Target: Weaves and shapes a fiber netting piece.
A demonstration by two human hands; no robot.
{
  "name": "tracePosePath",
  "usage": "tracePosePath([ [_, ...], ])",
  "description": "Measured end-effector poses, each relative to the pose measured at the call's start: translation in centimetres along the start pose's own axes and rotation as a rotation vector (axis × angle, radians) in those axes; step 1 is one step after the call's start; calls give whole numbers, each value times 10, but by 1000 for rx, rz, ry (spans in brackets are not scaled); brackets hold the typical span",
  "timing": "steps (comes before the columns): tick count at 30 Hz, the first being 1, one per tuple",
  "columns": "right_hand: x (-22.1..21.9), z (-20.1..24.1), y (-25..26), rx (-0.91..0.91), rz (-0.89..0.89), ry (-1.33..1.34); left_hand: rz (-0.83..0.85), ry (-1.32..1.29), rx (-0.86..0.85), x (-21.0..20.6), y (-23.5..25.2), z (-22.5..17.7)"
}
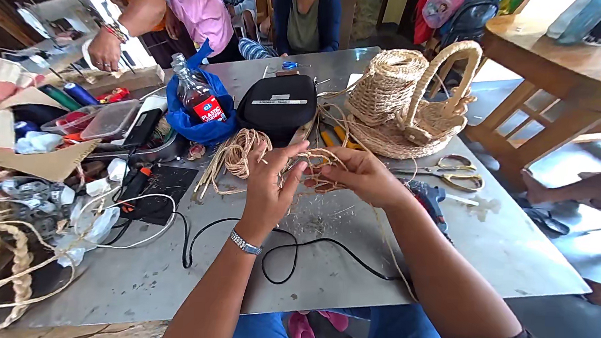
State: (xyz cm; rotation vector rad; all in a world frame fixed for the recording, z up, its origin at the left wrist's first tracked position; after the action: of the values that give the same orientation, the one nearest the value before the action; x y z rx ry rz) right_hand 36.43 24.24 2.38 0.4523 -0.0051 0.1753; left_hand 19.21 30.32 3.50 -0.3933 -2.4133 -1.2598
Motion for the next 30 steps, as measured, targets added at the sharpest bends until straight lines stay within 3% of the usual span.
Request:
tracePosePath([
  [5, 3, 2, 0, 96, -10, -189, 34, -121, 75, -3, -1, 3],
  [12, 6, 3, 1, 149, -125, -195, 84, -170, 135, -7, -3, 6],
  [19, 10, 7, -1, 155, -202, -259, 148, -205, 192, -10, -3, 9],
  [30, 13, 3, -1, 91, -262, -225, 111, -201, 176, -8, -3, 8],
])
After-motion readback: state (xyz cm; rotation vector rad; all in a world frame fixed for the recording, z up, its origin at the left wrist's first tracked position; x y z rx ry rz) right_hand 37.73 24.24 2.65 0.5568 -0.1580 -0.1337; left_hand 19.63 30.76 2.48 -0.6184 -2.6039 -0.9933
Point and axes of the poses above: each hand's wrist, its own y-axis towards the middle knuckle, its own x-axis out of the back of the hand, z = x × y, the point moved 5 cm from there along y, towards the middle knuckle, and after that the axes turned 9 degrees about x, right-handed, at the moved point
